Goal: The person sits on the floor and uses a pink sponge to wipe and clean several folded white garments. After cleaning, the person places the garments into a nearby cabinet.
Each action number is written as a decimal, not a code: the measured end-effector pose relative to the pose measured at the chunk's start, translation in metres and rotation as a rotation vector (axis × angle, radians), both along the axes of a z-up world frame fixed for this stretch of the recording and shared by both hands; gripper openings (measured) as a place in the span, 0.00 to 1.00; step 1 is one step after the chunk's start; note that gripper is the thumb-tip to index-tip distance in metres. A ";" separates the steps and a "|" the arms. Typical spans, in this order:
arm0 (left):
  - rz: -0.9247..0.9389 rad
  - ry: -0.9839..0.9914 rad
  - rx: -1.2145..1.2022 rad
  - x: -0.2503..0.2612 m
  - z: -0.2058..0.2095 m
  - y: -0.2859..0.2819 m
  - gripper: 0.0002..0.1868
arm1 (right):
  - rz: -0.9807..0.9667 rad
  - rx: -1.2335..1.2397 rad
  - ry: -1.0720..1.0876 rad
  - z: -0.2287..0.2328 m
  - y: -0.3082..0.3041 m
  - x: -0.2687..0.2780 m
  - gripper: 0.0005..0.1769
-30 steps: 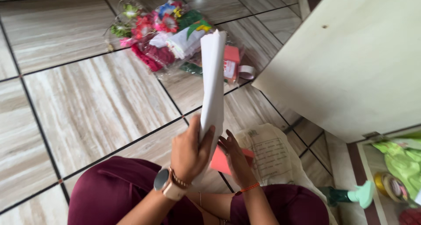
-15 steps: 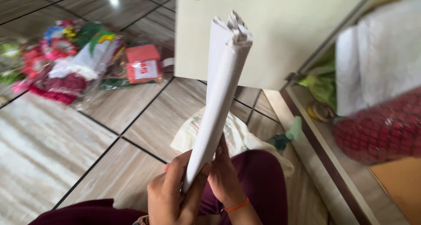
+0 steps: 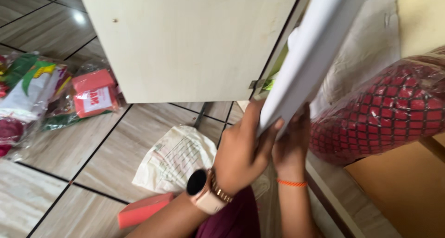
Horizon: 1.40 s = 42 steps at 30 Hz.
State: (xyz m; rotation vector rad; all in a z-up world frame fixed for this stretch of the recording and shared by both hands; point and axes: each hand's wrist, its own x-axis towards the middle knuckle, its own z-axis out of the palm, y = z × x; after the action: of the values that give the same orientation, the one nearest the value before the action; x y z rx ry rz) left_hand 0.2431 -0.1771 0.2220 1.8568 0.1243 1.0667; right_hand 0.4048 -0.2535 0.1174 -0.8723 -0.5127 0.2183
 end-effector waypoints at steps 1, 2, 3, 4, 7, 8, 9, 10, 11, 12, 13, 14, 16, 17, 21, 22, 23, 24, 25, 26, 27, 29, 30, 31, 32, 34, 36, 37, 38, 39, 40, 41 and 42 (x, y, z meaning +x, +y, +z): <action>-0.007 -0.024 -0.024 0.019 -0.001 0.000 0.20 | -0.063 0.005 -0.023 0.005 -0.004 0.017 0.40; -0.014 -0.050 -0.047 0.037 -0.002 0.001 0.20 | -0.116 -0.003 -0.060 0.009 -0.008 0.032 0.40; -0.021 -0.076 -0.070 0.054 -0.004 0.003 0.20 | -0.168 -0.011 -0.097 0.013 -0.013 0.047 0.40; -0.025 -0.099 -0.062 0.068 -0.007 0.004 0.21 | -0.221 -0.022 -0.128 0.015 -0.018 0.062 0.41; -0.035 -0.083 -0.049 0.109 -0.017 0.013 0.27 | -0.348 -0.085 -0.173 0.020 -0.026 0.120 0.41; -0.041 -0.018 -0.047 0.122 -0.021 0.015 0.31 | -0.364 -0.080 -0.212 0.018 -0.028 0.140 0.41; -0.047 0.046 -0.046 0.133 -0.025 0.018 0.35 | -0.380 -0.075 -0.252 0.015 -0.030 0.158 0.40; -0.034 0.062 -0.032 0.143 -0.028 0.020 0.35 | -0.395 -0.075 -0.297 0.015 -0.030 0.174 0.40; -0.021 0.079 -0.018 0.154 -0.031 0.023 0.36 | -0.428 -0.091 -0.297 0.014 -0.029 0.188 0.39; -0.003 0.102 -0.002 0.166 -0.041 0.026 0.37 | -0.456 -0.105 -0.291 0.006 -0.027 0.202 0.38; 0.001 0.158 -0.012 0.180 -0.050 0.031 0.37 | -0.483 -0.120 -0.284 -0.003 -0.025 0.213 0.37; 0.002 0.213 -0.028 0.192 -0.057 0.036 0.36 | -0.502 -0.217 -0.227 -0.008 -0.024 0.218 0.33; -0.002 0.304 -0.039 0.210 -0.071 0.039 0.36 | -0.534 -0.405 -0.113 -0.011 -0.021 0.223 0.26; -0.008 0.340 -0.034 0.218 -0.079 0.039 0.35 | -0.537 -0.522 -0.179 -0.013 -0.020 0.221 0.26; 0.016 0.434 -0.041 0.243 -0.111 0.030 0.36 | -0.403 -0.844 -0.720 -0.031 -0.030 0.179 0.32; 0.016 0.434 -0.054 0.245 -0.116 0.031 0.34 | -0.299 -0.872 -0.780 -0.032 -0.038 0.165 0.39; 0.016 0.434 -0.067 0.244 -0.119 0.034 0.32 | -0.193 -0.898 -0.839 -0.032 -0.045 0.151 0.47; 0.015 0.429 -0.073 0.246 -0.119 0.036 0.30 | -0.235 -0.964 -0.948 -0.033 -0.045 0.140 0.51; 0.024 0.430 -0.080 0.247 -0.117 0.037 0.31 | -0.277 -1.030 -1.058 -0.035 -0.043 0.130 0.56; 0.030 0.433 -0.086 0.247 -0.116 0.037 0.33 | -0.321 -1.098 -1.165 -0.038 -0.038 0.124 0.62; 0.036 0.436 -0.092 0.247 -0.113 0.036 0.35 | -0.388 -1.189 -1.111 -0.043 -0.029 0.119 0.59; 0.033 0.416 -0.096 0.250 -0.109 0.029 0.36 | -0.510 -1.375 -0.996 -0.054 -0.016 0.113 0.54; 0.031 0.403 -0.095 0.254 -0.106 0.027 0.36 | -0.584 -1.354 -0.985 -0.057 -0.011 0.116 0.51; 0.023 0.423 -0.067 0.261 -0.102 0.026 0.35 | -0.658 -1.332 -0.973 -0.059 -0.004 0.121 0.49; 0.020 0.442 -0.037 0.273 -0.099 0.027 0.33 | -0.729 -1.305 -0.961 -0.060 0.001 0.127 0.46; 0.039 0.412 0.022 0.294 -0.091 0.034 0.31 | -0.760 -1.464 -0.942 -0.055 0.013 0.143 0.48; 0.081 0.317 0.074 0.312 -0.079 0.046 0.30 | -0.805 -1.463 -0.909 -0.045 0.030 0.157 0.48; 0.070 0.293 0.077 0.317 -0.073 0.049 0.30 | -0.834 -1.381 -0.887 -0.039 0.038 0.163 0.47; 0.064 0.265 0.079 0.321 -0.062 0.055 0.30 | -0.861 -1.294 -0.871 -0.031 0.046 0.168 0.45; 0.059 0.237 0.082 0.322 -0.052 0.057 0.29 | -0.799 -1.119 -0.787 -0.024 0.052 0.171 0.41; 0.097 0.204 0.101 0.320 -0.044 0.052 0.27 | -0.732 -0.944 -0.699 -0.019 0.054 0.174 0.37; 0.135 0.171 0.120 0.319 -0.038 0.044 0.26 | -0.663 -0.770 -0.611 -0.018 0.055 0.177 0.33; 0.167 0.144 0.138 0.314 -0.036 0.035 0.24 | -0.811 -0.976 -0.742 -0.018 0.052 0.180 0.32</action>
State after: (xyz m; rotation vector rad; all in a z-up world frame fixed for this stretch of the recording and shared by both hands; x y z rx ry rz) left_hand 0.5574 -0.1417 0.1864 2.0763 0.3009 1.0764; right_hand 0.5847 -0.2015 0.0990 -2.0661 -0.6912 -0.6934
